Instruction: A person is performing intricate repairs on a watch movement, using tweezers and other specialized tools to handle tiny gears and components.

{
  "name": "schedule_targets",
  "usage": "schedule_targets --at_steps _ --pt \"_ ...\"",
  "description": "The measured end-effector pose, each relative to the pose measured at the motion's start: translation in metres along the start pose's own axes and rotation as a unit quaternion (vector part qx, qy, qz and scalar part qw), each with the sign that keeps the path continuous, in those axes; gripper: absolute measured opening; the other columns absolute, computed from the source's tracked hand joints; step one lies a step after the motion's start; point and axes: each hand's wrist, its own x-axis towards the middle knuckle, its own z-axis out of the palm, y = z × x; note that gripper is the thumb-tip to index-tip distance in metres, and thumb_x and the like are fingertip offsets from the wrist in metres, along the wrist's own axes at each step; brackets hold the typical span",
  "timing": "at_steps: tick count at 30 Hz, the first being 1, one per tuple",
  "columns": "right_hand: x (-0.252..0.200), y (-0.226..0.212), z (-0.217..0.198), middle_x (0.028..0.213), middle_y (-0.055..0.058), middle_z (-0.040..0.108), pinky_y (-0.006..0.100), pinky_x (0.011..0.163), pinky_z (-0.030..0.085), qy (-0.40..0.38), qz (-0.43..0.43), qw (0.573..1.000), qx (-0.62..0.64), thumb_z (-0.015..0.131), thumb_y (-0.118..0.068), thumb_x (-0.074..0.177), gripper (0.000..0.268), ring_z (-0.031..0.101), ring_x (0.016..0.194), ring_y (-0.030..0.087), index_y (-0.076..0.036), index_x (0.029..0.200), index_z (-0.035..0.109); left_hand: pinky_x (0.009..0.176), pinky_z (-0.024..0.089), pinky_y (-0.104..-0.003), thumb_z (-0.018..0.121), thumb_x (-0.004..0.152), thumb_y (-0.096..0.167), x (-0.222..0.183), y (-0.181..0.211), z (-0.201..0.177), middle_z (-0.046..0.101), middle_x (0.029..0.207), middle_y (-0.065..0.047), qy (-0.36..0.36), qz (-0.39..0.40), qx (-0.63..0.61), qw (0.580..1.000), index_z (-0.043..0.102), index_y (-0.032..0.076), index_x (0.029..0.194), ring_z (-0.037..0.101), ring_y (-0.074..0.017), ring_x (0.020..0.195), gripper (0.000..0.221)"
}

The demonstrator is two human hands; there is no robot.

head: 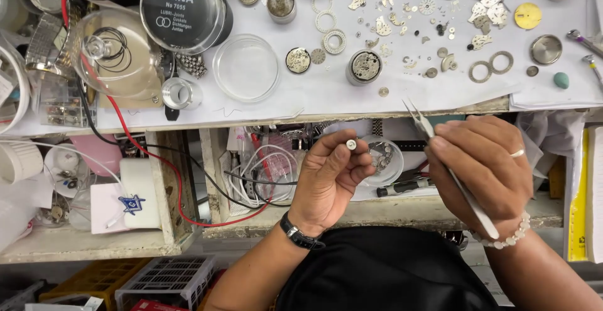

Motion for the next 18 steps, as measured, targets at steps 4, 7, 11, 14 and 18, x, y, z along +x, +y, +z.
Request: schedule_targets --at_steps 4,7,11,14,18 --pt "0.006 0.005 0.007 0.106 0.021 0.073 0.05 0.087 0.056 -0.024 -0.04 0.998 -0.031 0.076 0.006 0.098 0.011 0.069 0.095 0.036 0.003 0.108 0.072 0.088 0.066 -0.036 0.068 0.103 0.012 -0.001 0.002 -0.002 0.073 0.115 -0.016 0.015 0.003 0.014 1.0 0.066 0.003 0.127 0.075 -0.023 0.099 0.025" --pt "0.006 0.007 0.018 0.104 0.017 0.073 0.049 0.085 0.055 -0.011 -0.048 0.998 -0.046 0.074 0.006 0.099 0.01 0.068 0.093 0.034 0.0 0.107 0.074 0.088 0.066 -0.036 0.069 0.103 0.013 -0.001 0.002 -0.002 0.074 0.115 -0.016 0.017 0.003 0.014 1.0 0.067 0.003 0.126 0.075 -0.0228 0.099 0.025" --pt "0.003 0.006 0.014 0.108 0.021 0.072 0.051 0.088 0.055 -0.02 -0.034 0.999 -0.021 0.075 0.009 0.098 0.012 0.068 0.096 0.037 0.002 0.107 0.072 0.09 0.065 -0.037 0.069 0.104 0.013 -0.001 0.0 -0.002 0.073 0.117 -0.016 0.001 0.009 0.011 1.0 0.067 0.003 0.126 0.075 -0.0231 0.101 0.025" --pt "-0.03 -0.005 0.023 0.105 0.029 0.066 0.046 0.089 0.061 0.103 0.11 0.979 0.134 0.068 0.018 0.096 0.016 0.07 0.095 0.041 0.011 0.11 0.063 0.095 0.065 -0.037 0.068 0.106 0.011 -0.001 0.001 -0.003 0.072 0.121 -0.018 -0.028 0.013 -0.001 1.0 0.067 0.003 0.129 0.074 -0.0257 0.105 0.024" --pt "-0.029 -0.033 0.021 0.098 0.017 0.07 0.03 0.073 0.064 0.158 0.4 0.836 0.34 0.066 -0.015 0.099 0.017 0.074 0.082 0.025 -0.001 0.11 0.063 0.091 0.065 -0.035 0.073 0.103 0.012 -0.001 -0.004 -0.003 0.073 0.114 -0.014 -0.042 0.011 -0.014 0.999 0.071 0.003 0.125 0.072 -0.0198 0.096 0.023"
